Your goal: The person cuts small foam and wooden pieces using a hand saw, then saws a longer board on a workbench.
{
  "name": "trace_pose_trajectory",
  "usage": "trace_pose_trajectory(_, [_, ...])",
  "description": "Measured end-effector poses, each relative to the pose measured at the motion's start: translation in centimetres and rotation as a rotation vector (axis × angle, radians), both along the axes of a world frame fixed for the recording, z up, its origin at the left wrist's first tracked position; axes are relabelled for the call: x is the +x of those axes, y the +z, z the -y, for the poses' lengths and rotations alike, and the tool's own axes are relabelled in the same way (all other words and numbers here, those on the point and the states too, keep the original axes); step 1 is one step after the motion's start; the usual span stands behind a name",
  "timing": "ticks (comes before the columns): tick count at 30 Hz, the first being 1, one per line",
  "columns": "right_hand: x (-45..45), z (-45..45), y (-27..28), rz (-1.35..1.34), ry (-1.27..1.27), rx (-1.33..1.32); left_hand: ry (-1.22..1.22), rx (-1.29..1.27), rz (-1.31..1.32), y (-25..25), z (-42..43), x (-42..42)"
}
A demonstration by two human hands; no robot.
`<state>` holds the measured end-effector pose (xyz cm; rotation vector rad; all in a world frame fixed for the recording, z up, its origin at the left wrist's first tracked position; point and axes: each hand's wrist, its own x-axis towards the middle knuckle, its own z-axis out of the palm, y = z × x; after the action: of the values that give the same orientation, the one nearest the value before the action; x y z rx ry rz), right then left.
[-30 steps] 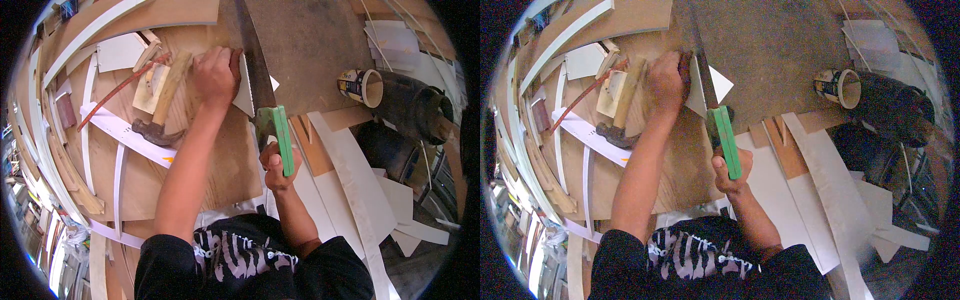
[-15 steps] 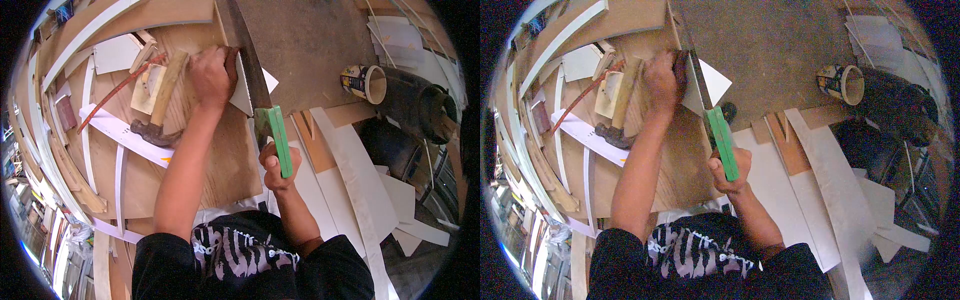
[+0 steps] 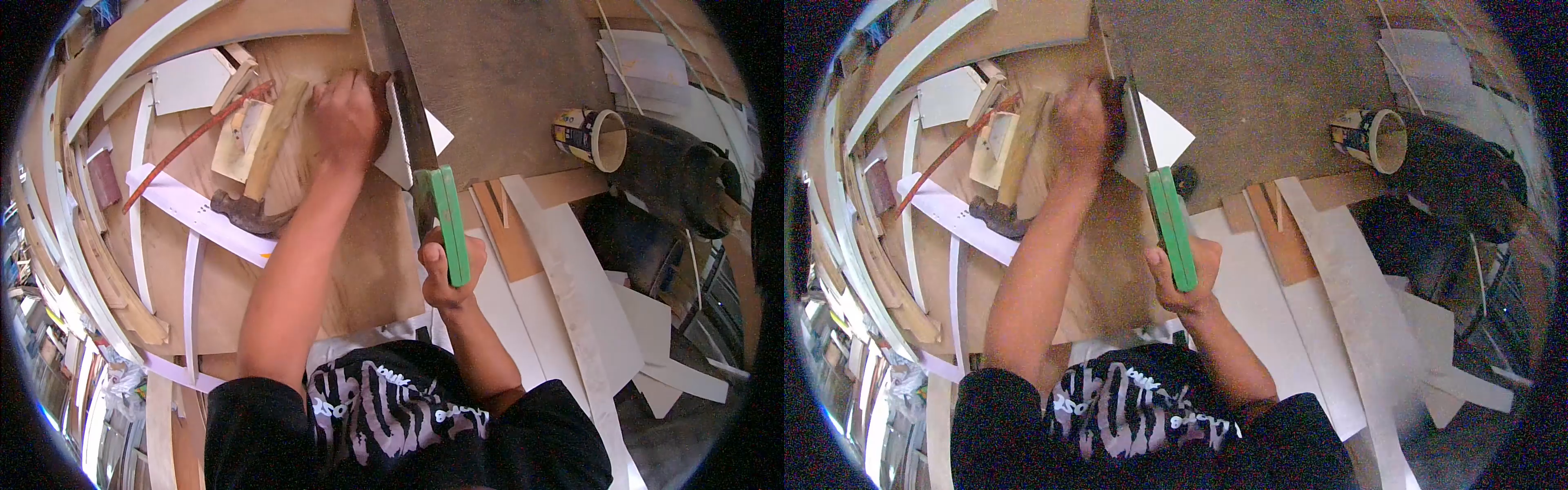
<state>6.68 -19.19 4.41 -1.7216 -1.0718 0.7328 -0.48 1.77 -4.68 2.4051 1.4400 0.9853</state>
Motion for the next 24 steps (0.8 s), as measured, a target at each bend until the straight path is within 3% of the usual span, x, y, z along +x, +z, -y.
trace_pose_trajectory(2, [0.1, 0.6, 0.0, 0.001, 0.027, -0.013, 0.036, -0.041, 0.034, -0.3, 0.1, -0.1])
trace_pose_trajectory(4, [-0.2, 0.6, -0.1, -0.023, 0.007, -0.001, 0.001, 0.035, -0.126, -0.7, 0.0, -0.5])
trace_pose_trajectory(12, [-0.6, 1.1, 0.0, -0.047, 0.01, -0.03, 0.05, 0.002, -0.074, -0.4, 0.0, -0.2])
trace_pose_trajectory(20, [-0.6, 1.2, 0.9, 0.028, -0.022, -0.124, 0.084, 0.076, -0.078, -0.7, 0.0, 0.1])
trace_pose_trajectory(24, [-0.5, 0.4, 0.1, 0.152, 0.014, -0.026, 0.065, 0.015, -0.095, 0.1, 0.2, 0.0])
